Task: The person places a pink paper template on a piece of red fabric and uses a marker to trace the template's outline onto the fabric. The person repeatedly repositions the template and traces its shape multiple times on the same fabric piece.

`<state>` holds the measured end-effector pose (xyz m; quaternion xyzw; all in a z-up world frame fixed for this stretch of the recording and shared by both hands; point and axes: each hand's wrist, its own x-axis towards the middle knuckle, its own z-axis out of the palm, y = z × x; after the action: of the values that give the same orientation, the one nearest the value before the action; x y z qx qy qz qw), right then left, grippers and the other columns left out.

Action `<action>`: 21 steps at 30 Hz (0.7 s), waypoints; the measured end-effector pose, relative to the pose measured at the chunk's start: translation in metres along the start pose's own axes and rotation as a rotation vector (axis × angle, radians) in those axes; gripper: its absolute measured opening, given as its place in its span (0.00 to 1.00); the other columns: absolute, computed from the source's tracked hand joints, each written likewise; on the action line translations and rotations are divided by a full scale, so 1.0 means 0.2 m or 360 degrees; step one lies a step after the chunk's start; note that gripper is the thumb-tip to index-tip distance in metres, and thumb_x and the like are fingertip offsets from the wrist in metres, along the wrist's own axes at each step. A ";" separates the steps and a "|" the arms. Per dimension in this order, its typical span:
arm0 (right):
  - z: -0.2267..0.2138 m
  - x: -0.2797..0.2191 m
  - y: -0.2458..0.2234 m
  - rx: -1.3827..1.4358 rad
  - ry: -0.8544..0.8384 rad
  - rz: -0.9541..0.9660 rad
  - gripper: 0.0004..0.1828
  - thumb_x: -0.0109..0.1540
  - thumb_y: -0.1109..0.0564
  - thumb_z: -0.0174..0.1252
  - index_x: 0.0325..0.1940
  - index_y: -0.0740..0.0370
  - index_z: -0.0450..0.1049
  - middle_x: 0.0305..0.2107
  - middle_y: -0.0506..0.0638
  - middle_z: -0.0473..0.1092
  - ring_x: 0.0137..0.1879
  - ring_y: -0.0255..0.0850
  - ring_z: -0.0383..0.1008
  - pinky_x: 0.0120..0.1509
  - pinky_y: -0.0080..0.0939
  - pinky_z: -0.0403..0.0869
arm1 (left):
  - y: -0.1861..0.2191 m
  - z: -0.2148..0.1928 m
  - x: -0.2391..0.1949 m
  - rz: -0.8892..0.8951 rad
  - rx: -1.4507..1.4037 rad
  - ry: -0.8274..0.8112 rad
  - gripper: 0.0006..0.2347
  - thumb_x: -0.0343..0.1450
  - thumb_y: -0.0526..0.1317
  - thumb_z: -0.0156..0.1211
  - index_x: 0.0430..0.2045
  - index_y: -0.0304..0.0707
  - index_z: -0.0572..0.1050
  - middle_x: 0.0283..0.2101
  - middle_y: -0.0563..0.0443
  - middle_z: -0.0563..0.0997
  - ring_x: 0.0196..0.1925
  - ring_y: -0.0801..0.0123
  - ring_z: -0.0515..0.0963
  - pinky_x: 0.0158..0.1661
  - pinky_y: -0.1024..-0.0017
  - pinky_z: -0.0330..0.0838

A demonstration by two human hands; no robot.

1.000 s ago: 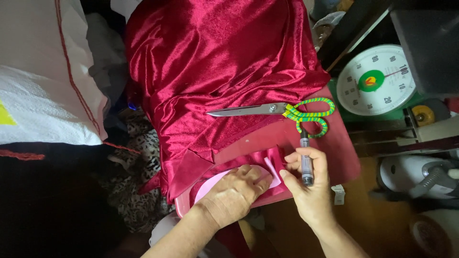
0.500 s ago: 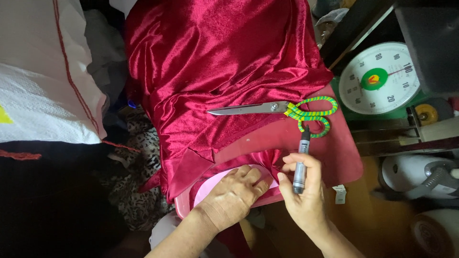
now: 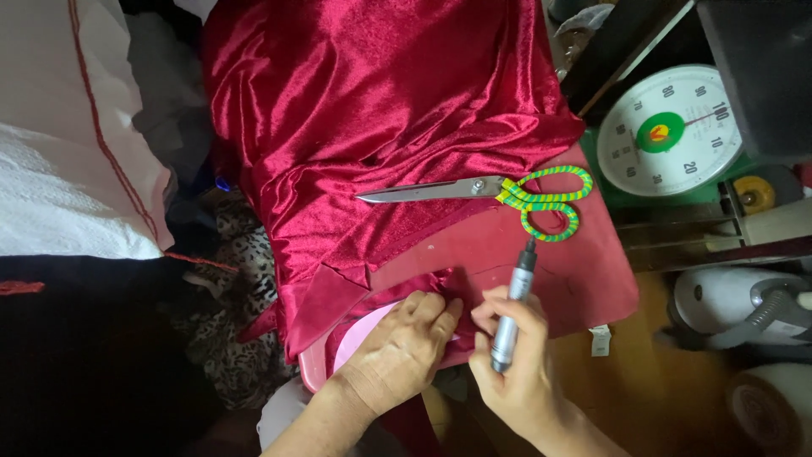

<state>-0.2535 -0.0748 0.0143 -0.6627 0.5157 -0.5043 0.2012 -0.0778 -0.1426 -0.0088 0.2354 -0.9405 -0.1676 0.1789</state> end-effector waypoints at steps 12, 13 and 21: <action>-0.04 -0.24 0.08 -0.0217 -0.0062 -0.0224 0.21 0.59 0.70 0.54 0.55 0.62 0.59 0.51 0.66 0.73 0.58 0.55 0.82 0.73 0.59 0.75 | -0.03 -0.01 -0.02 -0.0178 -0.0411 0.0110 0.18 0.71 0.24 0.53 0.58 0.17 0.71 0.34 0.44 0.66 0.36 0.53 0.70 0.39 0.62 0.73; -0.03 -0.25 0.08 -0.0207 -0.0069 -0.0225 0.21 0.59 0.70 0.54 0.55 0.62 0.59 0.51 0.66 0.73 0.58 0.55 0.82 0.73 0.59 0.75 | -0.03 -0.01 -0.03 -0.0190 -0.0409 0.0110 0.18 0.71 0.24 0.53 0.58 0.17 0.71 0.34 0.44 0.66 0.36 0.53 0.70 0.39 0.62 0.73; -0.02 -0.26 0.11 -0.0287 -0.0014 -0.0226 0.19 0.61 0.65 0.56 0.53 0.61 0.60 0.50 0.64 0.75 0.57 0.52 0.81 0.69 0.54 0.77 | -0.04 -0.02 -0.02 -0.0189 -0.0424 0.0133 0.16 0.73 0.26 0.54 0.57 0.17 0.72 0.35 0.44 0.67 0.37 0.54 0.71 0.41 0.63 0.73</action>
<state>-0.2650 -0.0370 -0.0252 -0.7151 0.5100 -0.4659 0.1068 -0.0697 -0.1477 -0.0101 0.2716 -0.8861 -0.2912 0.2371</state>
